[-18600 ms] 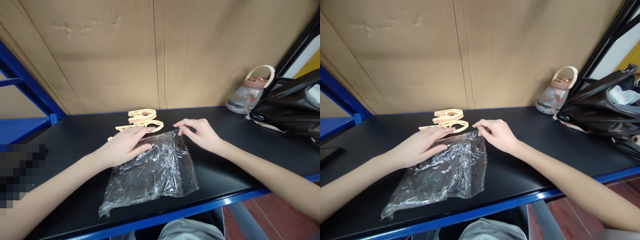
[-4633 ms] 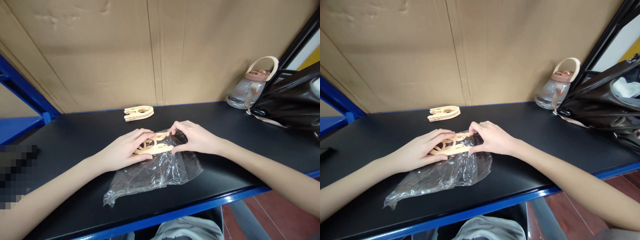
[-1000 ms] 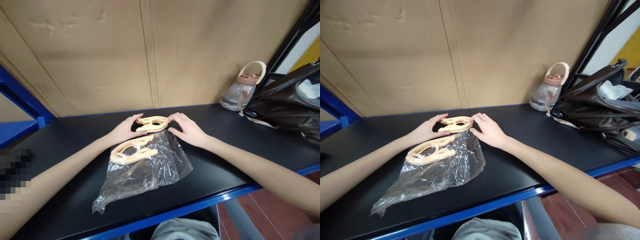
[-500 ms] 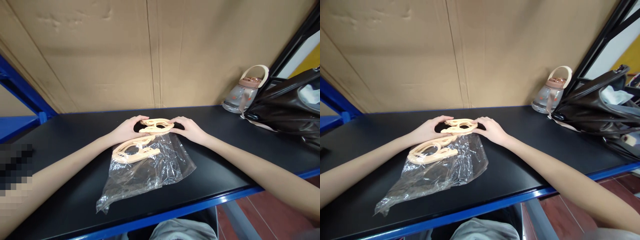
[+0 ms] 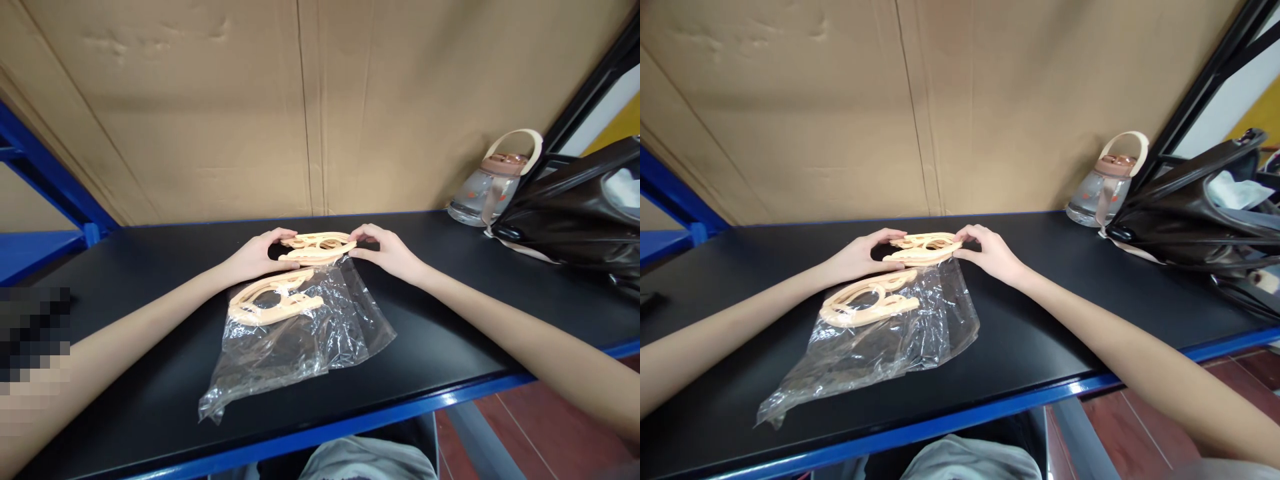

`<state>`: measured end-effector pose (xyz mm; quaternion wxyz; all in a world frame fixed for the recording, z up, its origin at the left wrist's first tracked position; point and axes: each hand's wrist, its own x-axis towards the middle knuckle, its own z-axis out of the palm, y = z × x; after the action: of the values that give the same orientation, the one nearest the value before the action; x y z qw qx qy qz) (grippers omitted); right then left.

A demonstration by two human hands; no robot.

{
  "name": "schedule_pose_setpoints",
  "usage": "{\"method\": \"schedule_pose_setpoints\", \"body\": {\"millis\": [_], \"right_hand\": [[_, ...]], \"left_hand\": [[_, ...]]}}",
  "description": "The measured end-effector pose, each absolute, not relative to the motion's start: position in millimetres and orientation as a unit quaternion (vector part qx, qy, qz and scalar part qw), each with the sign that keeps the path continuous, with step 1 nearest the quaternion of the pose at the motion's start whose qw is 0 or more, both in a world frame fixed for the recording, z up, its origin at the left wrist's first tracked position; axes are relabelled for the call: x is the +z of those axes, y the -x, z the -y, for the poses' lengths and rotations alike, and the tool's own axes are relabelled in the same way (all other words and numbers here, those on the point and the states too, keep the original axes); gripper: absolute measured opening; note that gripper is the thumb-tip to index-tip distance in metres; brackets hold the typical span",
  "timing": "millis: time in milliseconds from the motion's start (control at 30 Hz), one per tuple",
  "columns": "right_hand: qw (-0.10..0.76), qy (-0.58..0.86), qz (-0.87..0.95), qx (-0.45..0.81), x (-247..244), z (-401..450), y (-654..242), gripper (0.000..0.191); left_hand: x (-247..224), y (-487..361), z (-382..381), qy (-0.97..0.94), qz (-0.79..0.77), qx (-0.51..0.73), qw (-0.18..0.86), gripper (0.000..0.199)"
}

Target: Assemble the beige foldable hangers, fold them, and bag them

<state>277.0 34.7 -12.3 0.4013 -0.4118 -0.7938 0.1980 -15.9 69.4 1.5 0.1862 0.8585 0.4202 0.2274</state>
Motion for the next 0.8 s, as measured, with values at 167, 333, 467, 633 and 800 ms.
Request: {"method": "schedule_pose_setpoints", "body": {"millis": [167, 333, 467, 633, 800], "right_hand": [[0.472, 0.396, 0.725, 0.308, -7, -37, -281, 0.024], [0.486, 0.390, 0.725, 0.291, -7, -35, -280, 0.022], [0.497, 0.400, 0.726, 0.256, -5, -32, -279, 0.022], [0.527, 0.385, 0.721, 0.232, 7, -32, -286, 0.019], [0.536, 0.385, 0.722, 0.206, 21, -34, -300, 0.020]], "left_hand": [[1, 16, -70, -0.876, -0.392, 0.227, 0.168, 0.067], [0, 16, -72, -0.906, -0.332, 0.224, 0.138, 0.051], [-1, 16, -73, -0.902, -0.343, 0.225, 0.133, 0.054], [1, 16, -68, -0.894, -0.366, 0.215, 0.145, 0.060], [3, 15, -66, -0.885, -0.383, 0.217, 0.152, 0.060]]}}
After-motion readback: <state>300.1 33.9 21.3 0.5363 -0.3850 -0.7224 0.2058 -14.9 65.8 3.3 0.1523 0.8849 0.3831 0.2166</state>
